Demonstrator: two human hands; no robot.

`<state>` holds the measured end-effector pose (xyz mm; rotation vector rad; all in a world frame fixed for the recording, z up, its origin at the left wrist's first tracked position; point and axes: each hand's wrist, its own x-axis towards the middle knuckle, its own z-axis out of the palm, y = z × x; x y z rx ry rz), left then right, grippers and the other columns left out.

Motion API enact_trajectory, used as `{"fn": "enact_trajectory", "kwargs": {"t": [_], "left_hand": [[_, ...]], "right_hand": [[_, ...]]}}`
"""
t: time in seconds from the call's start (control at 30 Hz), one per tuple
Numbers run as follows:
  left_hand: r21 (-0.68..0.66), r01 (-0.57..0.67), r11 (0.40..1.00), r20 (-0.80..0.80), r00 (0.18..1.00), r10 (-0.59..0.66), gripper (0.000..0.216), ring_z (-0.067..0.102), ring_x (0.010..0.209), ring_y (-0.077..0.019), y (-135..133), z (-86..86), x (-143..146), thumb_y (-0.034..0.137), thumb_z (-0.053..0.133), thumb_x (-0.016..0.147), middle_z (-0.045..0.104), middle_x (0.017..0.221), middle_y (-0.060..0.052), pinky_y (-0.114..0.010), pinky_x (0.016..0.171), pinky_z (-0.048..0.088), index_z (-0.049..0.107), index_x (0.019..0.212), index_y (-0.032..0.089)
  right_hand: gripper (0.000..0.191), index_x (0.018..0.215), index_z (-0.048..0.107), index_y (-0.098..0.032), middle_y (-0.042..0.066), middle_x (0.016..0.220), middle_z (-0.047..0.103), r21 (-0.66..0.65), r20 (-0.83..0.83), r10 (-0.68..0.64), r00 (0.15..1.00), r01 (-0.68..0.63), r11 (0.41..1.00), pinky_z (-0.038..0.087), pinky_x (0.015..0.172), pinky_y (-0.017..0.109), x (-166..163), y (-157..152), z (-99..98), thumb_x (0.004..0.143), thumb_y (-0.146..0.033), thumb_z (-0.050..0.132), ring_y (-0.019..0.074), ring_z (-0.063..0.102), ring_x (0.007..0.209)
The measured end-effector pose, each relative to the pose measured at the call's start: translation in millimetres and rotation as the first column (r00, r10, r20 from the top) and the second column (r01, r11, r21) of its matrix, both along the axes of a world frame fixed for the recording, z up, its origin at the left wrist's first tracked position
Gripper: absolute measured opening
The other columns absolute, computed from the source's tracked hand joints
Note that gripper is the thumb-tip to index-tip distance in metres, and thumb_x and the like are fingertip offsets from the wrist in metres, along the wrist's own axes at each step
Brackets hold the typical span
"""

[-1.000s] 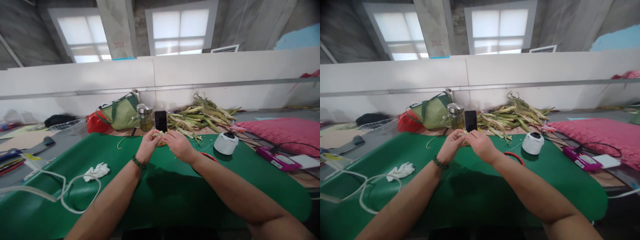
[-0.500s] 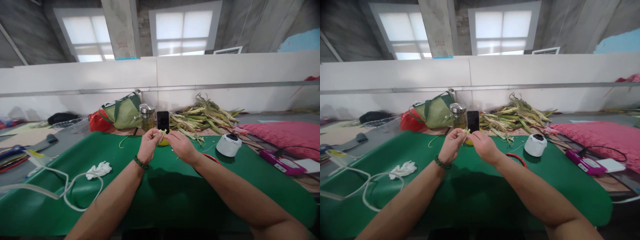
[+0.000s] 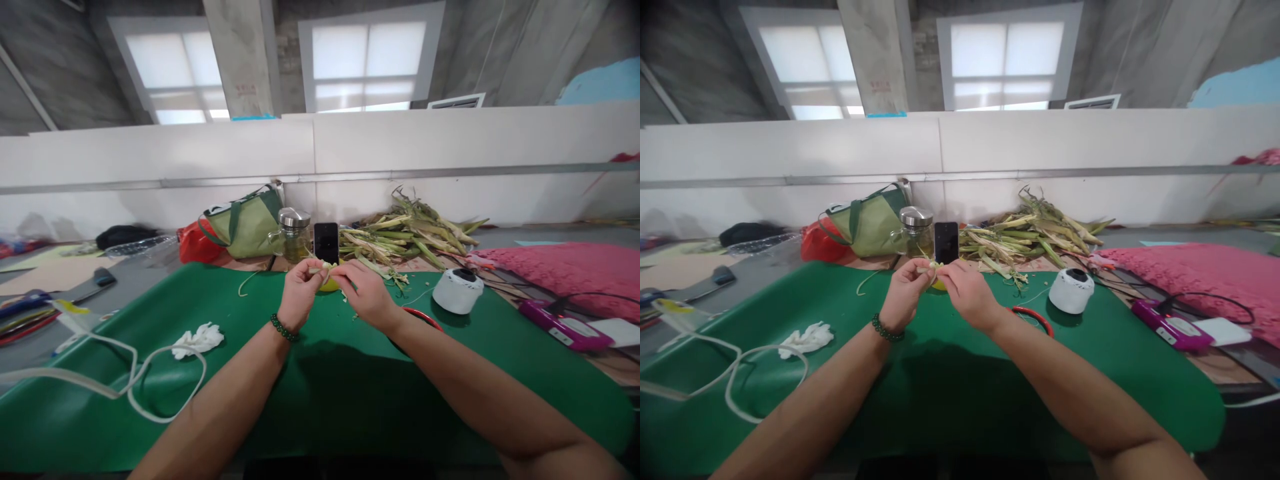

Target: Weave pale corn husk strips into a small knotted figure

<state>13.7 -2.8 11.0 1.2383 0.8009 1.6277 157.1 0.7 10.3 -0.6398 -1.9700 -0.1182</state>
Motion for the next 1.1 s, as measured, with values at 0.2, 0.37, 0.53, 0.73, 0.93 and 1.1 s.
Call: {"fn": "enact_trajectory", "kwargs": {"t": [0.2,0.37,0.53,0.73,0.93,1.1], "left_hand": [[-0.026,0.124,0.992,-0.152,0.980,-0.127,0.021,0.056,0.058,-0.0089,-2.3,3.4,-2.2,0.026,0.073,0.064,0.060,0.062,0.003,-0.020,0.056,0.041,0.056,0.073,0.016],[0.012,0.151,0.988,-0.271,0.952,-0.142,0.015,0.049,0.050,-0.0076,-1.5,6.3,-5.3,0.024,0.069,0.068,0.053,0.055,0.006,-0.021,0.055,0.044,0.056,0.070,0.017],[0.104,0.110,0.988,-0.372,0.926,-0.064,0.011,0.051,0.055,-0.0092,-1.3,5.6,-5.1,0.024,0.065,0.069,0.056,0.059,0.004,-0.022,0.056,0.044,0.056,0.070,0.017],[0.162,0.049,0.986,-0.425,0.905,0.025,0.009,0.050,0.057,-0.0096,-1.7,1.8,-1.9,0.023,0.062,0.070,0.055,0.061,0.003,-0.021,0.056,0.041,0.055,0.071,0.018],[0.171,0.027,0.985,-0.362,0.931,0.038,0.016,0.052,0.061,-0.0103,-3.7,0.2,0.4,0.028,0.067,0.070,0.057,0.067,0.001,-0.021,0.056,0.041,0.056,0.072,0.017],[0.150,0.033,0.988,-0.301,0.954,0.014,0.020,0.053,0.060,-0.0111,-5.0,0.4,1.6,0.030,0.070,0.068,0.058,0.065,0.001,-0.021,0.055,0.041,0.055,0.072,0.017]], "right_hand": [[0.011,0.078,0.065,-0.018,0.003,0.074,0.067,-0.324,-0.245,0.010,0.970,-0.092,0.942,0.048,0.062,0.027,0.3,3.6,3.0,0.083,-0.021,0.055,0.0149,0.061,0.066],[0.013,0.079,0.066,-0.017,0.003,0.074,0.069,-0.423,-0.226,0.033,0.974,-0.129,0.897,0.048,0.060,0.025,4.6,7.1,6.7,0.082,-0.022,0.054,0.0144,0.061,0.065],[0.016,0.083,0.067,-0.018,0.004,0.078,0.066,-0.251,-0.089,0.043,0.995,-0.064,0.966,0.047,0.067,0.027,7.8,4.0,9.0,0.085,-0.017,0.051,0.0157,0.060,0.074],[0.019,0.086,0.066,-0.017,0.006,0.080,0.060,-0.118,-0.027,0.001,1.000,-0.004,0.993,0.048,0.069,0.029,6.8,1.5,6.2,0.088,-0.017,0.048,0.0171,0.059,0.077],[0.019,0.100,0.060,-0.017,0.007,0.086,0.065,-0.120,-0.084,-0.029,0.996,0.019,0.993,0.050,0.075,0.032,4.5,1.1,4.6,0.086,-0.017,0.048,0.0194,0.061,0.082],[0.025,0.106,0.055,-0.020,0.006,0.086,0.068,-0.186,-0.172,0.001,0.985,-0.034,0.982,0.052,0.077,0.036,2.2,1.0,2.2,0.081,-0.015,0.051,0.0201,0.065,0.081]]}}
